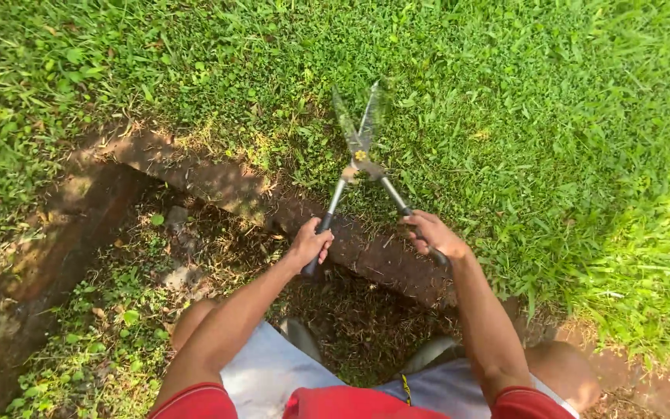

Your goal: Trimming grass along a concrete border using garden shears.

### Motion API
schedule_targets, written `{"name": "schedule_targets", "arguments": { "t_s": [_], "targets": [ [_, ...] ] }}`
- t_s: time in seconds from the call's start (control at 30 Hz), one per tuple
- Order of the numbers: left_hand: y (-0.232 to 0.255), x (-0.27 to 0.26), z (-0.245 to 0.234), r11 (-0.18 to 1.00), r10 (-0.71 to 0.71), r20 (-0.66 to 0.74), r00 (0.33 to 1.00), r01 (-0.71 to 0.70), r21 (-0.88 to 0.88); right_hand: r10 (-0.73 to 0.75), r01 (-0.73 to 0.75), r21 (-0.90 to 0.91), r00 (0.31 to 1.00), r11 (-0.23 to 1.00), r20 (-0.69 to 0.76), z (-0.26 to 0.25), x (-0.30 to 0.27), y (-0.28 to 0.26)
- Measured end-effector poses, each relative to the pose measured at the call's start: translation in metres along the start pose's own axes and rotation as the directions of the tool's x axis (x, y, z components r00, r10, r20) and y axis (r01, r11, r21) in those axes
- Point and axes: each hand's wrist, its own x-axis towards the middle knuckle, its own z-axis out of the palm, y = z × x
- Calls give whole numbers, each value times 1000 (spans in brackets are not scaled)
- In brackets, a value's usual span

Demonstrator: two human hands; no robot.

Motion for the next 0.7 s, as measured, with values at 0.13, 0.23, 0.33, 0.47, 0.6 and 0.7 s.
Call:
{"name": "schedule_targets", "arguments": {
  "t_s": [0.13,0.23,0.33,0.47,0.6,0.7],
  "targets": [
    [-2,10,6,999,-30,-31,999,29,-44,19,-15,78,998,997,-51,15,2,-7],
    [2,10,0,999,-38,-27,999,37,-16,-1,2,172,1000,985,-7,15,1,-3],
    [13,18,3,999,-35,-10,999,35,8,-6,20,190,997,982,-72,32,10,-8],
    [16,24,17,997,-48,-45,998,45,-66,-31,53,229,995,972,-97,55,24,-4],
    [23,19,6,996,-72,-6,997,72,-48,21,-9,120,995,993,-97,38,-8,-31],
    [14,28,18,994,-76,-25,997,74,-80,-29,44,154,995,987,-100,24,-7,-29]
  ]
}}
